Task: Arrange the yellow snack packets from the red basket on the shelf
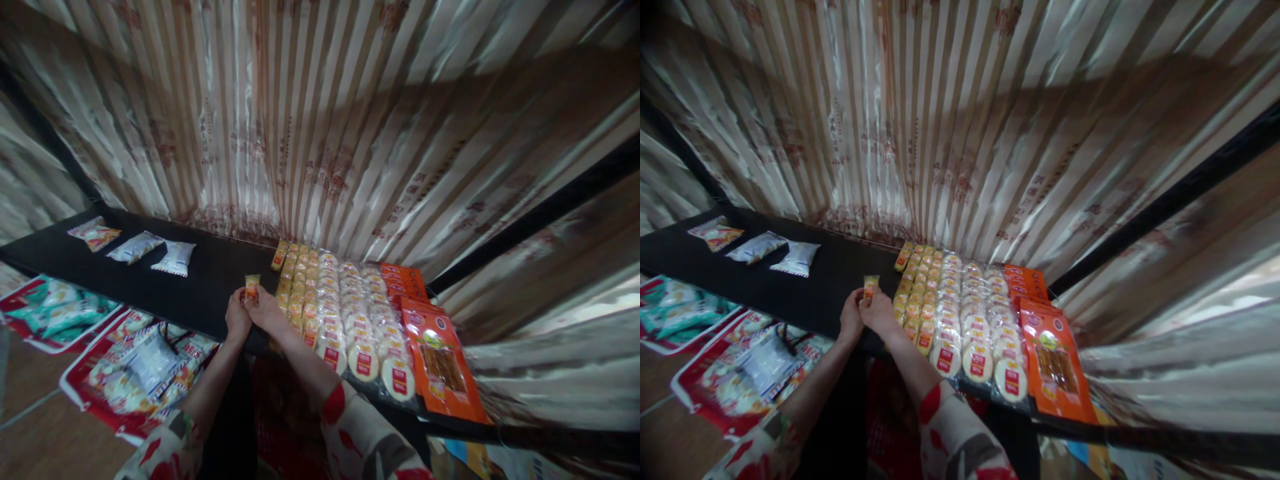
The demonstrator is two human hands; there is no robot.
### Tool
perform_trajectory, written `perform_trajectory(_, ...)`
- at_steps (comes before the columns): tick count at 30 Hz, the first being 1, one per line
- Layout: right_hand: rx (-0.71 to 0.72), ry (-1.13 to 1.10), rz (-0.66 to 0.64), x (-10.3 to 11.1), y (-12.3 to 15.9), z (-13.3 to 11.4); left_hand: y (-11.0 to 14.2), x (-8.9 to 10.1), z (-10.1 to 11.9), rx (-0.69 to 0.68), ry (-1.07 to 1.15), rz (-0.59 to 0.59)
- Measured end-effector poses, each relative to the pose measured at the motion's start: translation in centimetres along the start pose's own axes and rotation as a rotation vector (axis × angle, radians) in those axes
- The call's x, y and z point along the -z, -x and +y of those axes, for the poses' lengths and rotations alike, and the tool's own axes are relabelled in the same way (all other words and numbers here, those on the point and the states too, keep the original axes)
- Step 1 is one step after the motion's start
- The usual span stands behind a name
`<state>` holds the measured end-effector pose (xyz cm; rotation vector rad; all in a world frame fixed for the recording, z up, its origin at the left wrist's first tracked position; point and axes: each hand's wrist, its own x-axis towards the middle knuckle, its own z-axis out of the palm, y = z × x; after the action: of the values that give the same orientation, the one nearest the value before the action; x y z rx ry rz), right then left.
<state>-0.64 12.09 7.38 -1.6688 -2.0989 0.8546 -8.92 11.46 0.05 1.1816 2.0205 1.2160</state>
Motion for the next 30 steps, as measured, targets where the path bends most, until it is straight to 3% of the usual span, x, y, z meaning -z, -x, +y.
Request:
perform_trajectory(10, 0.008, -0.001, -0.058, 2.1, -3.1, 1.0, -2.4, -3.0, 2.0, 0.078, 0.082, -0.015)
perform_trajectory(18, -0.029, -0.018, -0.036, 2.9, -5.2, 1.9, -3.9, -5.1, 3.0, 0.047, 0.126, 0.015)
perform_trajectory(22, -0.035, -0.053, -0.005, 3.4, -6.1, 2.4, -4.1, -5.6, 3.9, 0.07, 0.096, -0.018)
perform_trajectory(30, -0.063, 0.011, 0.0, 3.5, -7.6, 3.0, -5.0, -5.5, 4.5, -0.074, 0.155, -0.108)
